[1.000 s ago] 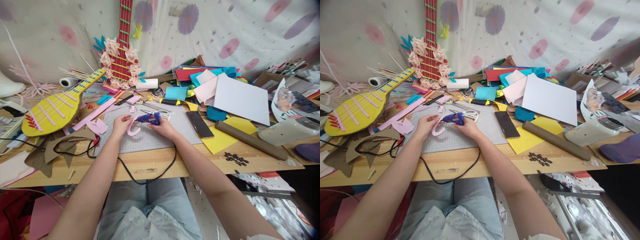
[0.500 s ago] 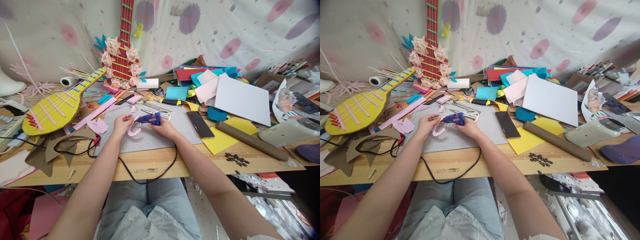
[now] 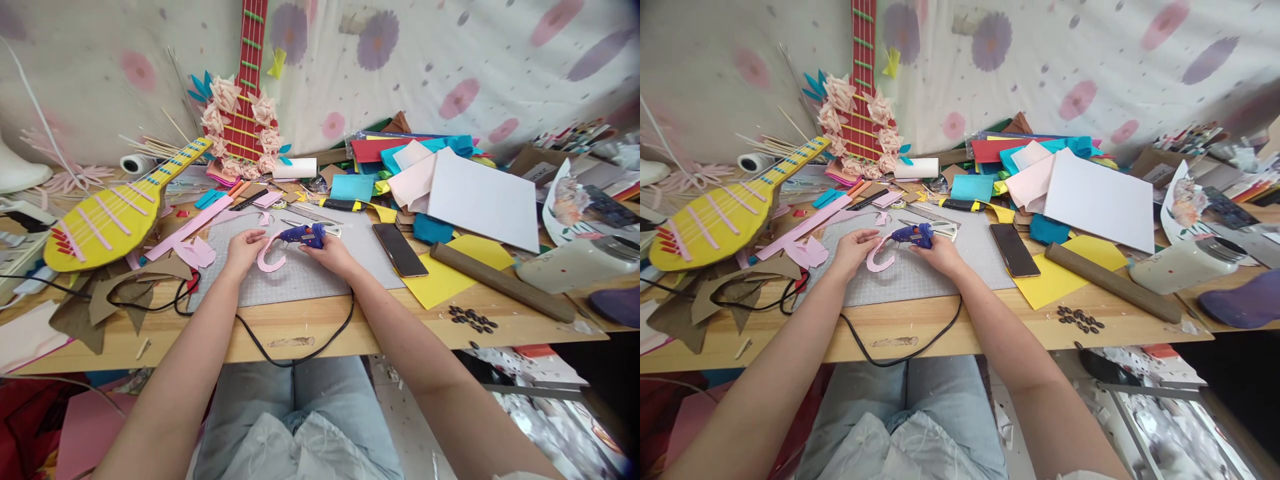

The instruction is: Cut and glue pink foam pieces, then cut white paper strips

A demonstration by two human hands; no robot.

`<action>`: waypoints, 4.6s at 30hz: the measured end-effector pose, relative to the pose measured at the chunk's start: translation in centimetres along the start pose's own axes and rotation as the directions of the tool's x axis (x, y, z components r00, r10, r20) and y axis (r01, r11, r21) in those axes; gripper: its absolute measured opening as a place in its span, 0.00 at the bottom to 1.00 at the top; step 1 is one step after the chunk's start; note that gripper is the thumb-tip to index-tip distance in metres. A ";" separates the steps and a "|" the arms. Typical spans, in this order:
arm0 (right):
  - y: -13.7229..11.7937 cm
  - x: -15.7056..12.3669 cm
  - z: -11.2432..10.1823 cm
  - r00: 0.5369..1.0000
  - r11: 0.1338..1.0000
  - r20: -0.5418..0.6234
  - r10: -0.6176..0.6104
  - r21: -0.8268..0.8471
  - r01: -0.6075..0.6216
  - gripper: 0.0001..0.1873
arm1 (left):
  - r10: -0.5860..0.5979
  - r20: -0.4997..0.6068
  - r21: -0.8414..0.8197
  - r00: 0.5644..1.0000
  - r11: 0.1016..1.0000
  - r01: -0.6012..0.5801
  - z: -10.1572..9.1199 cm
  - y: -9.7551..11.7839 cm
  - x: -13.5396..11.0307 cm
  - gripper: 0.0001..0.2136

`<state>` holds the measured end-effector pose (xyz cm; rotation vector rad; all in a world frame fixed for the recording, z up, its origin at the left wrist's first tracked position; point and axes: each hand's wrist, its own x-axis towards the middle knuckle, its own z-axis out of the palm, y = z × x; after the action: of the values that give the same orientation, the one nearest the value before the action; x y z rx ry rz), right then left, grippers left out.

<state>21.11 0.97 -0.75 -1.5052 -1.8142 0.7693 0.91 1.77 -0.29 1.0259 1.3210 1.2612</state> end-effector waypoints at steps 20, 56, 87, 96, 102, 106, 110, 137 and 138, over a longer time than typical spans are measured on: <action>-0.1 -0.1 -0.6 0.999 0.998 -0.027 0.028 -0.063 -0.029 0.17 | -0.045 0.004 0.010 0.999 0.999 0.045 -0.1 0.4 -0.1 0.12; -0.3 -0.6 -0.1 0.965 0.985 0.216 -0.150 0.115 0.128 0.19 | -0.017 -0.003 0.041 1.000 0.999 0.017 -0.2 -0.2 0.2 0.14; 1.5 -0.9 -10.0 0.927 0.860 -0.263 0.266 -0.370 -0.352 0.26 | 0.040 0.093 -0.062 0.995 0.998 -0.034 0.2 -0.3 -0.1 0.17; -2.4 2.0 0.2 0.996 0.981 0.078 0.051 0.183 -0.065 0.22 | 0.050 0.110 -0.038 0.993 0.998 -0.046 0.7 -0.4 -0.3 0.17; -3.1 3.5 3.3 0.995 0.959 0.103 0.013 0.281 -0.042 0.21 | 0.069 0.182 -0.047 0.981 0.997 -0.062 0.6 -0.7 -0.3 0.19; -2.3 3.2 2.7 0.977 0.824 0.214 0.017 0.550 -0.135 0.18 | 0.061 0.201 -0.075 0.978 0.996 -0.047 0.5 -0.7 -0.3 0.20; -1.9 2.8 1.8 0.955 0.709 0.298 0.004 0.672 -0.213 0.13 | 0.041 0.200 -0.063 0.979 0.998 -0.029 0.5 -0.4 -0.5 0.21; -2.4 2.3 3.2 0.988 0.890 0.132 -0.079 0.455 0.010 0.17 | 0.058 0.348 0.071 0.936 0.994 -0.089 0.0 -0.5 -0.2 0.28; -2.4 2.3 3.3 0.989 0.896 0.133 -0.069 0.443 0.003 0.18 | 0.054 0.354 0.068 0.934 0.994 -0.083 0.0 -0.5 -0.2 0.29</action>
<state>16.78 2.74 -0.62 -1.1370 -1.6175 1.2078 0.93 1.56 -0.77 1.2989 1.0728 1.0204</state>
